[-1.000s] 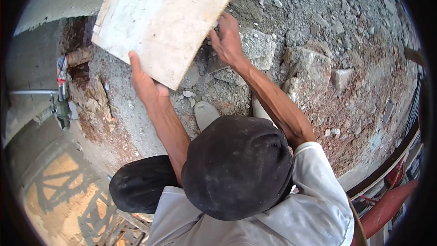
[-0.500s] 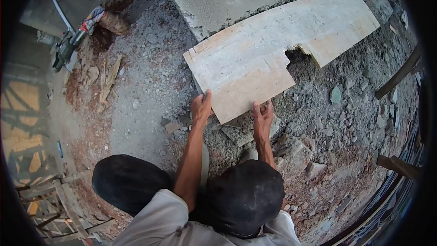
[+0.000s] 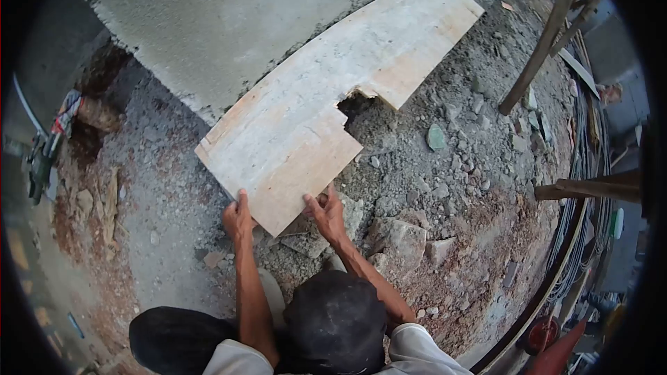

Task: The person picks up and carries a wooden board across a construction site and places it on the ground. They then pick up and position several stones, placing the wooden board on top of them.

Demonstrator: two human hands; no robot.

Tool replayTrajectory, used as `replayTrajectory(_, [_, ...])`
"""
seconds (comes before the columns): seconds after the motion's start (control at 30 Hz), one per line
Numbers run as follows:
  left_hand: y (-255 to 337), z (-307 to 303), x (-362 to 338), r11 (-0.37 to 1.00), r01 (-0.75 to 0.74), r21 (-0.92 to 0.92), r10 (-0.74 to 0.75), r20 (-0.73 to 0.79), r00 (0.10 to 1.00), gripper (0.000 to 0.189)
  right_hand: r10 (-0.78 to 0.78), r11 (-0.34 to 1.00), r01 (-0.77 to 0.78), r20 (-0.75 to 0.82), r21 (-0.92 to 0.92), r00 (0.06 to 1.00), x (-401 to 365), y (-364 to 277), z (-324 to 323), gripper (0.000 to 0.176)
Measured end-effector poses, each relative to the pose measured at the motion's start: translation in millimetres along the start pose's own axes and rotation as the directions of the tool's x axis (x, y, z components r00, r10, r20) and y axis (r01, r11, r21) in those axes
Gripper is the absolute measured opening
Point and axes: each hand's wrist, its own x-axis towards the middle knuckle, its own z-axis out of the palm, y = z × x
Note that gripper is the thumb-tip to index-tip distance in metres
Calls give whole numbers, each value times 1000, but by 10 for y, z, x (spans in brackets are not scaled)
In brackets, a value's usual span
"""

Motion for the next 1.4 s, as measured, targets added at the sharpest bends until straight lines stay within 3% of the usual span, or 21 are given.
replayTrajectory(0.03, [42,-22,-10,1000,-18,21,18,-5,1000,49,4,1000,-4,5,21,1000,-12,-65,-18,56])
replayTrajectory(0.13, [-117,42,45,994,-108,18,109,-270,957,43,24,997,-27,54,72,998,-44,-105,-79,61])
replayTrajectory(0.23, [-201,147,68,980,-197,-2,184,-346,920,41,53,976,-75,113,203,992,-27,-51,-127,60])
replayTrajectory(0.27, [-171,144,52,977,-212,-11,196,-340,920,41,36,978,-56,103,203,994,-28,-8,-137,60])
replayTrajectory(0.33, [0,81,-83,991,85,-101,-92,-71,993,43,143,951,-178,152,252,978,-1,-8,-160,53])
replayTrajectory(0.37, [-98,121,-20,981,54,-185,-57,-15,998,46,153,952,-190,166,241,974,1,-41,-155,46])
replayTrajectory(0.5, [-49,41,27,975,95,-201,-76,99,992,48,168,955,-191,117,226,979,37,-47,-112,42])
replayTrajectory(0.63, [-139,100,98,974,3,-225,17,88,996,47,164,951,-186,108,247,981,5,-99,-113,42])
replayTrajectory(0.77, [-115,60,59,977,43,-211,-47,-14,999,47,104,958,-141,156,250,982,45,-36,-141,46])
replayTrajectory(0.83, [94,-65,-10,996,45,71,-49,70,996,50,214,976,-218,207,-3,955,58,-159,-243,45])
replayTrajectory(0.87, [175,-192,6,913,-69,403,22,120,993,50,200,920,-97,244,-379,949,69,-343,-362,42])
replayTrajectory(0.9, [249,-303,27,818,-153,555,79,156,985,45,349,752,-58,323,-656,880,158,-350,-484,47])
replayTrajectory(0.97, [786,-445,-267,820,-296,490,329,19,944,41,226,852,4,374,-524,900,-86,-1118,-509,46])
replayTrajectory(1.0, [1369,-611,-629,862,-300,410,293,81,953,38,50,936,112,443,-334,895,-232,-1535,-489,49])
replayTrajectory(1.03, [1682,-778,-900,870,-367,328,354,100,930,36,-5,976,107,475,-188,880,-365,-1869,-472,52])
replayTrajectory(1.1, [1915,-1207,-1255,837,-501,219,490,109,865,35,-327,812,566,690,-145,646,-492,-2392,-444,54])
replayTrajectory(1.13, [1942,-1431,-1385,791,-580,194,568,119,814,36,-301,829,543,709,-137,638,-593,-2542,-329,54])
replayTrajectory(1.2, [1867,-1923,-1500,534,-607,589,628,205,751,37,-98,462,749,813,-474,574,-768,-2678,-131,53])
replayTrajectory(1.27, [1713,-2323,-1465,327,-612,720,538,390,747,41,-97,421,731,774,-538,626,-710,-2429,-69,53])
replayTrajectory(1.33, [1618,-2314,-1465,415,-633,653,516,405,755,41,-81,376,705,737,-601,671,-643,-2312,5,53])
replayTrajectory(1.4, [1408,-2361,-1450,525,-616,587,470,404,785,40,-40,316,763,795,-564,605,-604,-2318,98,52])
